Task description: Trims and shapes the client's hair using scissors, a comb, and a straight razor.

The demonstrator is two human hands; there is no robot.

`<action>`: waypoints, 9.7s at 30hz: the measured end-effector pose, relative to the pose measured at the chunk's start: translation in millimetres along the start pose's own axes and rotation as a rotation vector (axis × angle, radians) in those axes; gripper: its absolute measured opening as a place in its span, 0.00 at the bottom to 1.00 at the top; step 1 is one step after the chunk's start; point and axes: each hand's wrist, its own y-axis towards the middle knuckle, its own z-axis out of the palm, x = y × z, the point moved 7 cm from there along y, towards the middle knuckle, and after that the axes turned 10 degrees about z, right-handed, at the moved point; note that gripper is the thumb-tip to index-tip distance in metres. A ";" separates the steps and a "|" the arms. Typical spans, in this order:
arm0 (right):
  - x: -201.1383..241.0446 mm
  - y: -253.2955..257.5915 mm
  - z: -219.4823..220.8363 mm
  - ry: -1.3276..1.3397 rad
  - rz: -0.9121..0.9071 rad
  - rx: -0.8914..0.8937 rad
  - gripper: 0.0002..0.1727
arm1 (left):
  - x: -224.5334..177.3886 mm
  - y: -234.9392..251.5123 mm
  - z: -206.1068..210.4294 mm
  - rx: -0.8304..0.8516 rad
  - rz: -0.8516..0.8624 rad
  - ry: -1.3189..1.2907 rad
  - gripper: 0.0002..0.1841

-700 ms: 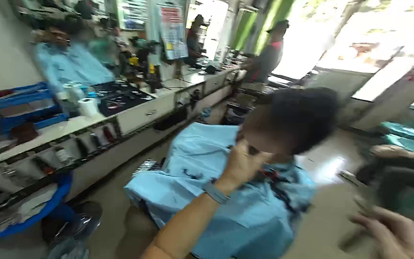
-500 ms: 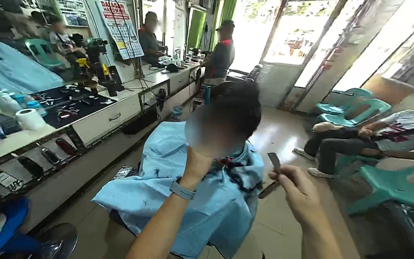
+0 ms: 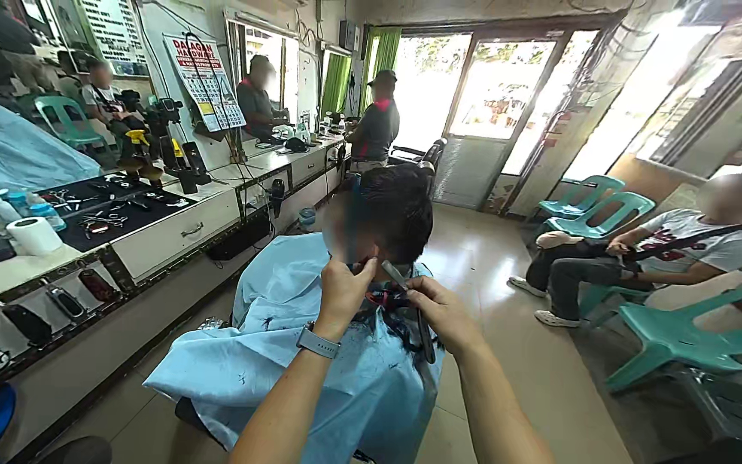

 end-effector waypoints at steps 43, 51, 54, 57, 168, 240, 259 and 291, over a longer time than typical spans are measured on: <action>1.5 14.7 15.6 0.103 0.030 -0.055 0.11 | 20.4 1.2 -0.5 0.035 -0.208 -0.218 0.12; 0.2 16.6 16.8 0.124 0.019 -0.050 0.12 | 22.0 2.5 -0.9 0.037 -0.216 -0.229 0.11; -1.3 16.7 14.8 0.140 0.020 -0.057 0.11 | 22.8 3.4 -0.6 0.036 -0.219 -0.228 0.12; 0.0 16.4 17.4 0.123 0.021 -0.047 0.12 | 23.0 3.5 -1.2 0.034 -0.213 -0.226 0.11; 65.4 -32.8 -21.5 -0.695 -0.553 -0.697 0.12 | -95.6 113.7 47.5 0.829 0.598 1.017 0.50; -2.7 21.2 -11.7 -0.354 -0.538 -0.484 0.11 | -97.2 105.0 50.0 0.742 0.575 1.161 0.56; 8.9 20.2 -12.2 -0.596 -0.624 -0.478 0.11 | -95.6 109.5 48.8 0.735 0.577 1.123 0.54; 4.0 10.8 -28.2 -0.524 -0.541 -0.373 0.11 | -98.2 105.6 43.9 0.685 0.592 1.011 0.56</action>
